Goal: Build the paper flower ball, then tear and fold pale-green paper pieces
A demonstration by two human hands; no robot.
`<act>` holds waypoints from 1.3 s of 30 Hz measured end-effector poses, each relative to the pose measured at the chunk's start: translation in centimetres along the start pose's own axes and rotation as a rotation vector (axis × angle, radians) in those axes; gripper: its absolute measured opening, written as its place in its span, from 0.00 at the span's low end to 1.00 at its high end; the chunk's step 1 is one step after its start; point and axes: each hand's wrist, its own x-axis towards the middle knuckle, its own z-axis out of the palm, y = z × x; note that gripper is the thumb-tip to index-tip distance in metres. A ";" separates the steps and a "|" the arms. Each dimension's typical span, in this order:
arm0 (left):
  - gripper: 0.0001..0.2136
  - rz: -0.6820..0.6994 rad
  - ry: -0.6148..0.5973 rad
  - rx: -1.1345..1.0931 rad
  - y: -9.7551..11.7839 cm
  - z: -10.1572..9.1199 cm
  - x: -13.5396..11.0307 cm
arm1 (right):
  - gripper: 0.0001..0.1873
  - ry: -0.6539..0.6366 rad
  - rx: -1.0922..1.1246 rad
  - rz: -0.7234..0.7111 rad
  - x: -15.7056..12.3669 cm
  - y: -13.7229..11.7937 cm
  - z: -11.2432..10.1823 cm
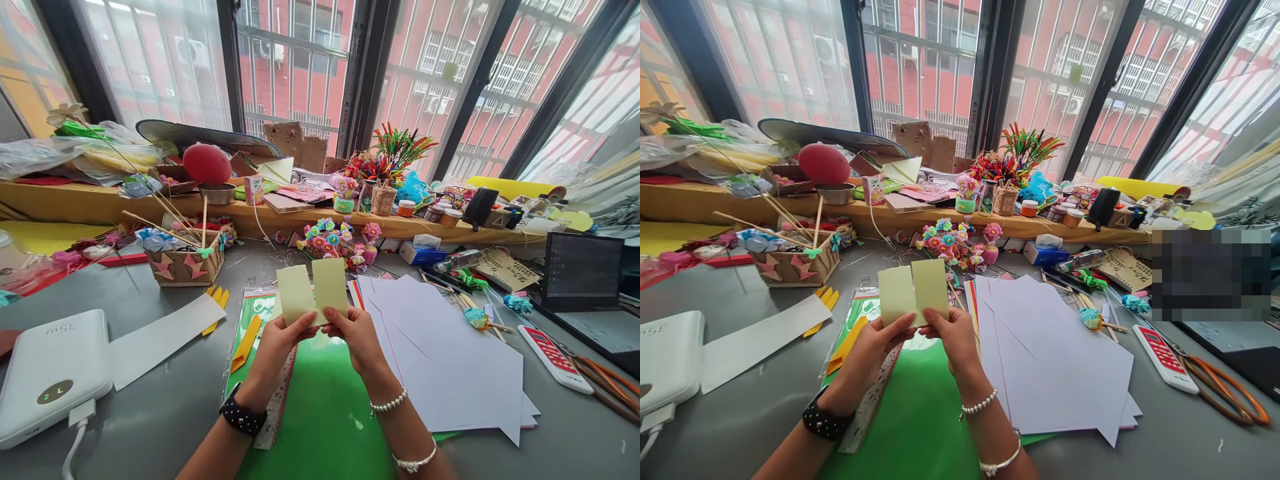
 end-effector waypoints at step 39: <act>0.18 0.291 0.123 0.979 0.7 -2.7 1.7 | 0.14 0.041 0.087 0.001 1.1 0.3 -1.4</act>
